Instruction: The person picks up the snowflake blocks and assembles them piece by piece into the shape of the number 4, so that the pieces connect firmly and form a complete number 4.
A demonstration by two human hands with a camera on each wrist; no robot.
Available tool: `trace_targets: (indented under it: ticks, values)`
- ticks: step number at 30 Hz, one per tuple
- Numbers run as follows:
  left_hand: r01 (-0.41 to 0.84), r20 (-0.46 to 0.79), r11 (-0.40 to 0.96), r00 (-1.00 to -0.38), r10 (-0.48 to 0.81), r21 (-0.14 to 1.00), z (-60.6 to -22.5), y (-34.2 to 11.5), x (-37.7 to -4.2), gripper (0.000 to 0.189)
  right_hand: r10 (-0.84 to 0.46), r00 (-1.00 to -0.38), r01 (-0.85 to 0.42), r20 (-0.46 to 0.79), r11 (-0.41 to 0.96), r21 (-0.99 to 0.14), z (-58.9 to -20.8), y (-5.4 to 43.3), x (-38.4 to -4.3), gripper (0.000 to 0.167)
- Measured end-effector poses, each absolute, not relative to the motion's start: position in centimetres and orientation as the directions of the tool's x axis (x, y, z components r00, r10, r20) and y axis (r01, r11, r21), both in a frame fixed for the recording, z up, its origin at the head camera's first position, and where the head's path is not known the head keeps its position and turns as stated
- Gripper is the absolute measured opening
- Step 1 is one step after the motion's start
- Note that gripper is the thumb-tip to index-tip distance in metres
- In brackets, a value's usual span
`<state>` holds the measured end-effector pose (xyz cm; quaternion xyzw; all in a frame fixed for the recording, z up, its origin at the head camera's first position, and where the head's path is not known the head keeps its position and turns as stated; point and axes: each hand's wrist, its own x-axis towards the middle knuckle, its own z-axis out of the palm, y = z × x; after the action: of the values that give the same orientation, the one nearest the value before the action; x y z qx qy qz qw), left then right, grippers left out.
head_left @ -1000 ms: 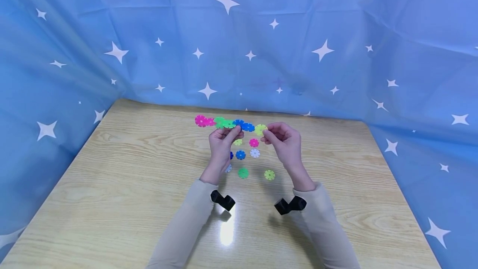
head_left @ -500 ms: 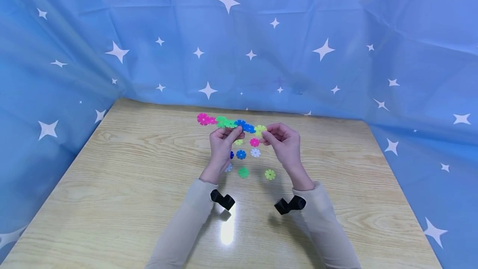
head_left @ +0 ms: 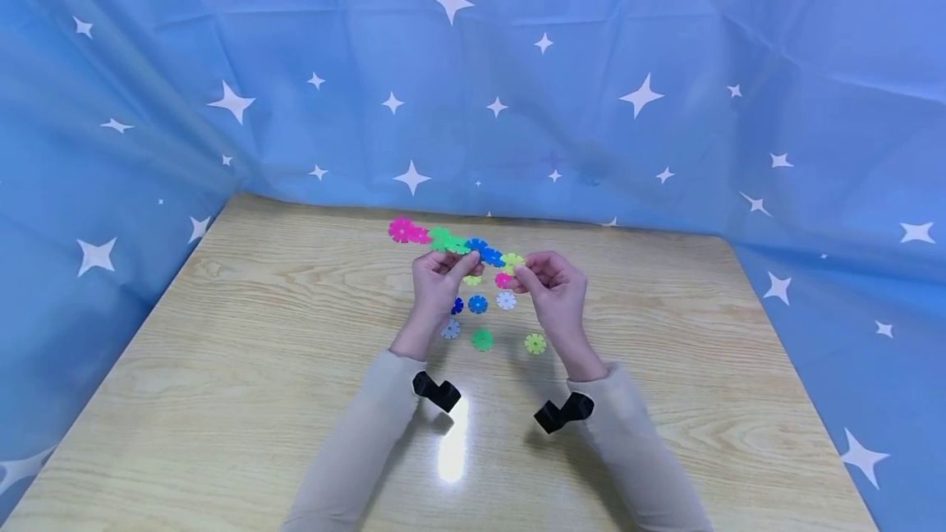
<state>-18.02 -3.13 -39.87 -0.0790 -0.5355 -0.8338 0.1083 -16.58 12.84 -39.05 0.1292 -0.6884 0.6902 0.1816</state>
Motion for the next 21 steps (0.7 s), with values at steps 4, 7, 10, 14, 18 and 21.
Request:
trace_targets:
  ticks: [4, 7, 10, 14, 18, 21]
  values:
    - [0.254, 0.236, -0.373, -0.967, -0.096, 0.892, -39.4, -3.3, -17.9, 0.016, 0.070, -0.886, -0.460, 0.458, -0.013, -0.888, -39.1, 12.6, -16.5, 0.008]
    - [0.230, 0.221, -0.317, -0.973, -0.064, 0.920, -38.9, -3.7, -18.2, 0.007, 0.051, -0.894, -0.446, 0.445, -0.021, -0.895, -38.9, 12.7, -16.6, 0.011]
    - [0.192, 0.197, -0.244, -0.980, -0.007, 0.951, -38.5, -4.2, -18.7, 0.010, 0.003, -0.935, -0.354, 0.354, -0.024, -0.935, -38.9, 12.8, -16.7, 0.015]
    - [0.165, 0.173, -0.120, -0.983, 0.057, 0.979, -38.0, -4.8, -19.3, 0.012, -0.047, -0.979, -0.200, 0.199, 0.019, -0.980, -39.4, 12.6, -16.8, 0.019]
    - [0.208, 0.211, -0.048, -0.975, 0.076, 0.977, -37.5, -5.1, -19.5, 0.011, -0.031, -0.988, -0.149, 0.149, 0.006, -0.989, -39.9, 12.2, -16.9, 0.013]
    - [0.257, 0.260, -0.048, -0.962, 0.078, 0.965, -37.0, -5.0, -19.4, 0.013, -0.036, -0.990, -0.136, 0.140, -0.087, -0.987, -40.1, 11.8, -16.8, 0.003]
